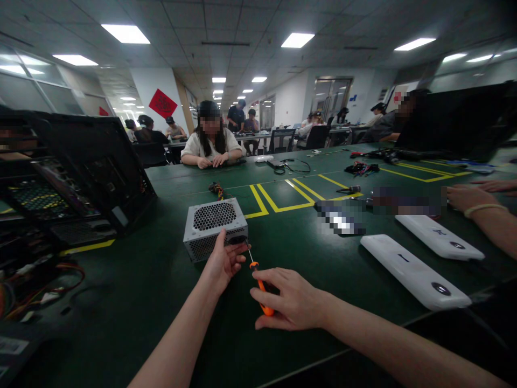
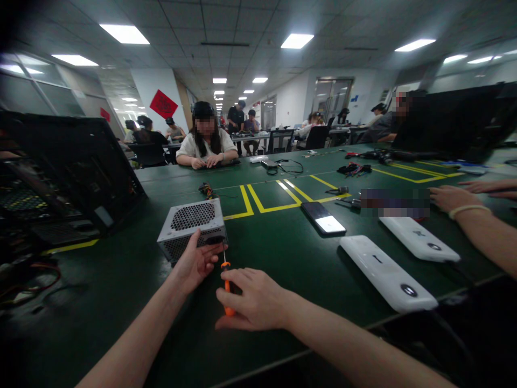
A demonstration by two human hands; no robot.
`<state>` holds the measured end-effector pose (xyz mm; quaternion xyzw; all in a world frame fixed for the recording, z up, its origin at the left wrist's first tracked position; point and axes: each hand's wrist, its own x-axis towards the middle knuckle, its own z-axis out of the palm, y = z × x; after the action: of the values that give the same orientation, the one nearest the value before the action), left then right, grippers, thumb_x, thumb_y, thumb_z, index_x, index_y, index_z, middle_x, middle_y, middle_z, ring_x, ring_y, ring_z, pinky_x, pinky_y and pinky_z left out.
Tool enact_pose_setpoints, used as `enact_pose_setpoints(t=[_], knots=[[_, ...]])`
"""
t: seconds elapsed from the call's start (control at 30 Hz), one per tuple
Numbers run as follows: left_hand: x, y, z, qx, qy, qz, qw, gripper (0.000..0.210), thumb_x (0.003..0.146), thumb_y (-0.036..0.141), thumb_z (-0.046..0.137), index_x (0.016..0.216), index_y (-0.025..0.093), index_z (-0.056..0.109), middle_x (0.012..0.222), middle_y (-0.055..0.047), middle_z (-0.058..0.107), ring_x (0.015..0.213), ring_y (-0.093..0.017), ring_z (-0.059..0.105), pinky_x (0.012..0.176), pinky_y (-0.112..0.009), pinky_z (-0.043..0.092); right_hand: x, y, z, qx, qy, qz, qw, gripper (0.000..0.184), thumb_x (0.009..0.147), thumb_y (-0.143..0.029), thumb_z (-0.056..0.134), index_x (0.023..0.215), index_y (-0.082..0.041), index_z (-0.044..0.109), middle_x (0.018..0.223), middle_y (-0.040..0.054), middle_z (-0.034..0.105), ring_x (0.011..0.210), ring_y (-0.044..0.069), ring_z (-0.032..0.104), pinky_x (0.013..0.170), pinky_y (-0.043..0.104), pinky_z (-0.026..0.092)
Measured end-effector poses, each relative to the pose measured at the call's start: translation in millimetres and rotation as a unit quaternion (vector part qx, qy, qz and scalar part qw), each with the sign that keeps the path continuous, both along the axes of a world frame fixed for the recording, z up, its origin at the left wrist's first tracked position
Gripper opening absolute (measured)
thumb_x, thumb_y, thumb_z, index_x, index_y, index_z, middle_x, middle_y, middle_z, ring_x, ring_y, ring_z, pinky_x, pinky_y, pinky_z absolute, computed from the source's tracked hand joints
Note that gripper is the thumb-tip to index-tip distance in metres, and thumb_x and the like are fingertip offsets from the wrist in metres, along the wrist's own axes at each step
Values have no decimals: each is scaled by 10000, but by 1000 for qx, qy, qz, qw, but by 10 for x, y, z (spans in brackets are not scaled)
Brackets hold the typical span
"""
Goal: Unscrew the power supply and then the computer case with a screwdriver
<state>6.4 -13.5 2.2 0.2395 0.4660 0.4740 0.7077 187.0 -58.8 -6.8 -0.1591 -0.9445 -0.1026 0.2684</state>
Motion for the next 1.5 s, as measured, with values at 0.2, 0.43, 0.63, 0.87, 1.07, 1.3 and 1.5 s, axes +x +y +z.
enact_pose_setpoints(t=[0.2,0.43,0.63,0.87,1.07,1.3,1.5], knots=[[1,-4,-1,6,-3,5,1000,588,712,574,390,901,52,586,990,-162,594,448,-40,479,318,-140,337,4,9,-29,6,40,9,999,320,777,-387,459,927,-108,505,946,126,547,840,156,541,656,241,456],[4,-4,-1,7,-4,4,1000,589,702,582,398,891,56,583,965,-149,597,452,-38,476,327,-136,340,1,21,-64,-7,0,-27,1000,171,713,-205,446,853,-145,525,961,76,550,729,152,492,624,294,413],[14,-6,10,6,0,2,1000,583,726,567,367,922,57,571,990,-163,589,445,-45,474,321,-146,336,-2,12,-39,-43,20,-72,996,191,754,-241,438,905,-142,500,992,103,506,821,171,497,655,289,427],[1,0,-1,8,5,0,1000,607,729,574,361,961,49,560,954,-159,604,443,-49,486,327,-153,341,-8,12,-59,-20,42,-88,995,167,783,-227,441,911,-132,492,993,110,525,811,154,519,638,251,436],[-9,10,32,-5,2,-14,1000,600,723,582,359,931,56,559,972,-160,600,434,-49,485,314,-153,330,-24,40,-74,-12,-13,-58,998,132,735,-144,460,844,-160,532,980,57,566,810,162,487,690,296,406],[-98,24,-30,10,30,-60,998,638,691,618,363,889,56,589,1032,-174,580,489,-66,517,325,-148,322,-24,-54,41,-43,10,-147,988,309,774,-369,439,972,-144,514,943,115,528,735,169,476,625,306,374],[-116,60,-74,20,32,-49,998,635,693,610,369,896,51,592,1040,-177,578,490,-62,513,339,-147,323,-26,-49,-1,-44,-6,-154,987,180,738,-228,453,880,-166,543,746,39,500,662,142,414,589,276,310]])
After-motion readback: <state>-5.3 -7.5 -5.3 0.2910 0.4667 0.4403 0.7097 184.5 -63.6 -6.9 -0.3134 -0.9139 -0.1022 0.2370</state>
